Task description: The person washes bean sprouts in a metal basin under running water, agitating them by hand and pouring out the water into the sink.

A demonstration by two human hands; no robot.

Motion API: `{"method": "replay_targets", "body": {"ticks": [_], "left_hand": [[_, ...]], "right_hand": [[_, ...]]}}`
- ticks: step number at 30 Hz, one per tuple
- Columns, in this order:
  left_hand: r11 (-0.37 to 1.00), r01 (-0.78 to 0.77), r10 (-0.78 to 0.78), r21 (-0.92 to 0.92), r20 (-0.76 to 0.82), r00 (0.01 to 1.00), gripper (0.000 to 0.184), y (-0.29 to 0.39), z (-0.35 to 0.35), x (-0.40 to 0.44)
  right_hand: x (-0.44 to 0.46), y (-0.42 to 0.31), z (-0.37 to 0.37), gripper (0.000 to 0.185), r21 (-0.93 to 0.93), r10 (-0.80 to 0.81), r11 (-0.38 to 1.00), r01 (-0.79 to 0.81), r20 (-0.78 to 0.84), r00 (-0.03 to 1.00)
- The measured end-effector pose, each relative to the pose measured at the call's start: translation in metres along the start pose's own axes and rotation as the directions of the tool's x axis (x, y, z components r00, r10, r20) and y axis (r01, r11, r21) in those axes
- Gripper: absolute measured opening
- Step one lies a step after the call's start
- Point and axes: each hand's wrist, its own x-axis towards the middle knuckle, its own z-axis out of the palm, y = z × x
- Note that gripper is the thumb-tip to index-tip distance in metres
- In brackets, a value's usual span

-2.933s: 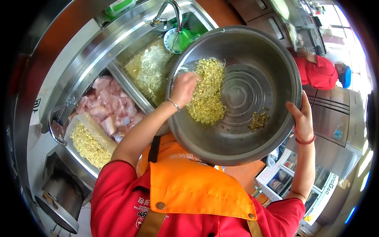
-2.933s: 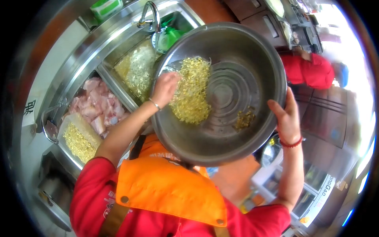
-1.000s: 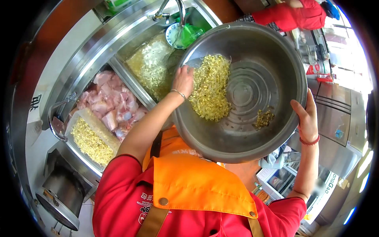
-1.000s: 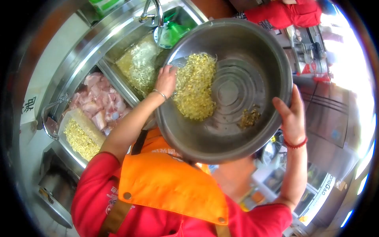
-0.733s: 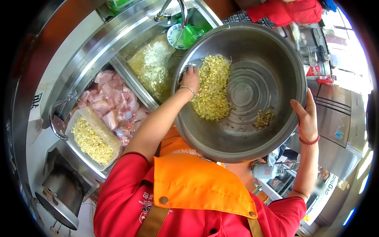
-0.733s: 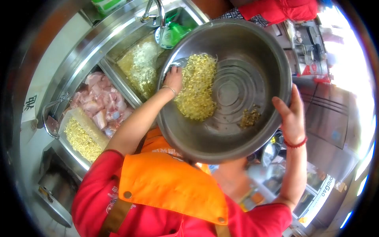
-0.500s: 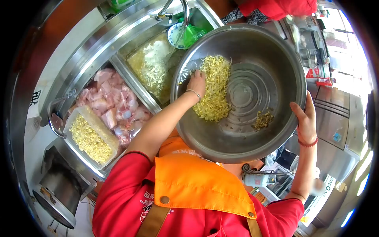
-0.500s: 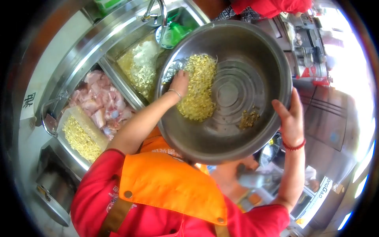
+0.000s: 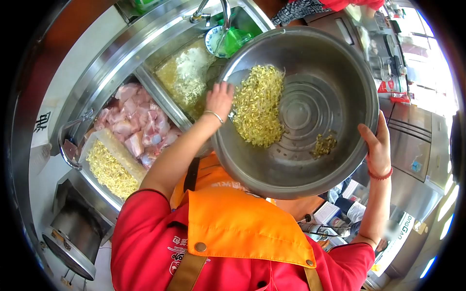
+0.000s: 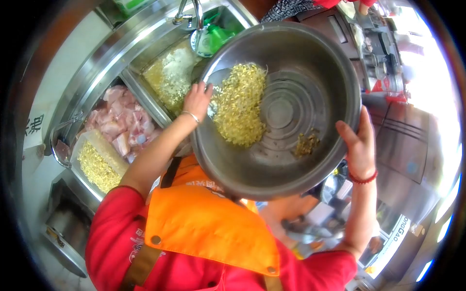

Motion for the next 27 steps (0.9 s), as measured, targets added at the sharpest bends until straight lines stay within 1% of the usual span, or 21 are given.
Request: {"method": "replay_targets", "body": {"ticks": [2, 5, 6, 8, 9, 10, 13, 14, 17, 20, 21, 23, 24, 25, 26, 27], "left_hand": [[0.994, 0.012, -0.007, -0.108, 0.046, 0.999, 0.028, -0.02, 0.009, 0.004], [0.989, -0.06, 0.088, -0.137, 0.206, 0.975, 0.036, -0.031, 0.017, 0.018], [0.982, -0.092, 0.12, -0.167, 0.166, 0.979, 0.039, -0.029, 0.015, 0.021], [0.957, -0.155, 0.185, -0.246, 0.104, 0.977, 0.038, -0.021, 0.015, 0.028], [0.942, -0.186, 0.214, -0.281, 0.07, 0.974, 0.037, -0.018, 0.015, 0.034], [0.931, -0.181, 0.231, -0.318, 0.126, 0.965, 0.032, -0.015, 0.014, 0.039], [0.971, -0.104, 0.189, -0.215, 0.422, 0.887, 0.027, -0.006, 0.006, 0.056], [0.92, -0.39, 0.384, -0.049, 0.317, 0.867, 0.022, -0.016, 0.038, 0.058], [0.952, -0.184, 0.237, -0.247, 0.207, 0.949, 0.015, -0.014, 0.028, 0.054], [0.888, 0.01, 0.2, -0.459, 0.407, 0.891, 0.011, 0.012, 0.019, 0.042], [0.834, -0.124, 0.329, -0.538, 0.304, 0.894, 0.007, 0.023, 0.002, 0.028], [0.754, -0.21, 0.431, -0.622, 0.228, 0.873, 0.01, 0.03, -0.017, 0.012], [0.815, -0.228, 0.347, -0.532, 0.134, 0.928, 0.012, 0.024, -0.008, 0.009], [0.871, -0.232, 0.27, -0.433, 0.027, 0.963, 0.014, 0.012, 0.005, 0.005], [0.918, -0.218, 0.2, -0.33, -0.09, 0.976, 0.017, 0.0, 0.017, 0.001], [0.949, -0.199, 0.183, -0.244, -0.088, 0.979, 0.019, -0.006, 0.014, -0.002]], "right_hand": [[0.001, -0.002, 0.001, 0.046, 0.0, 0.002, 1.0, -0.002, 0.01, 1.0], [0.0, -0.002, 0.002, 0.047, 0.004, 0.001, 1.0, -0.001, -0.007, 1.0], [-0.001, -0.002, 0.001, 0.047, -0.002, 0.011, 1.0, -0.011, -0.009, 1.0], [-0.001, -0.002, -0.001, 0.047, -0.013, 0.031, 0.999, -0.031, -0.01, 0.999], [0.0, -0.001, 0.0, 0.047, -0.014, 0.013, 1.0, -0.013, -0.016, 1.0], [0.0, 0.0, 0.001, 0.047, -0.015, -0.004, 1.0, 0.004, -0.022, 1.0], [0.001, 0.002, 0.0, 0.046, -0.025, -0.025, 0.999, 0.024, -0.018, 1.0], [0.0, 0.002, -0.001, 0.045, -0.028, -0.021, 0.999, 0.02, -0.013, 1.0], [0.0, -0.001, -0.002, 0.044, -0.014, 0.015, 1.0, -0.015, 0.006, 1.0], [0.0, 0.0, -0.001, 0.044, 0.001, 0.012, 1.0, -0.012, 0.005, 1.0], [0.0, 0.001, -0.001, 0.044, 0.001, 0.003, 1.0, -0.003, -0.001, 1.0], [0.001, 0.002, 0.0, 0.044, -0.002, -0.017, 1.0, 0.017, -0.017, 1.0], [0.0, 0.002, 0.0, 0.044, -0.001, -0.01, 1.0, 0.01, -0.009, 1.0], [0.0, 0.002, -0.001, 0.044, 0.003, -0.004, 1.0, 0.004, -0.002, 1.0], [0.0, 0.001, -0.002, 0.044, 0.007, 0.0, 1.0, 0.0, 0.005, 1.0], [0.0, 0.0, -0.002, 0.044, -0.002, 0.004, 1.0, -0.004, 0.005, 1.0]]}}
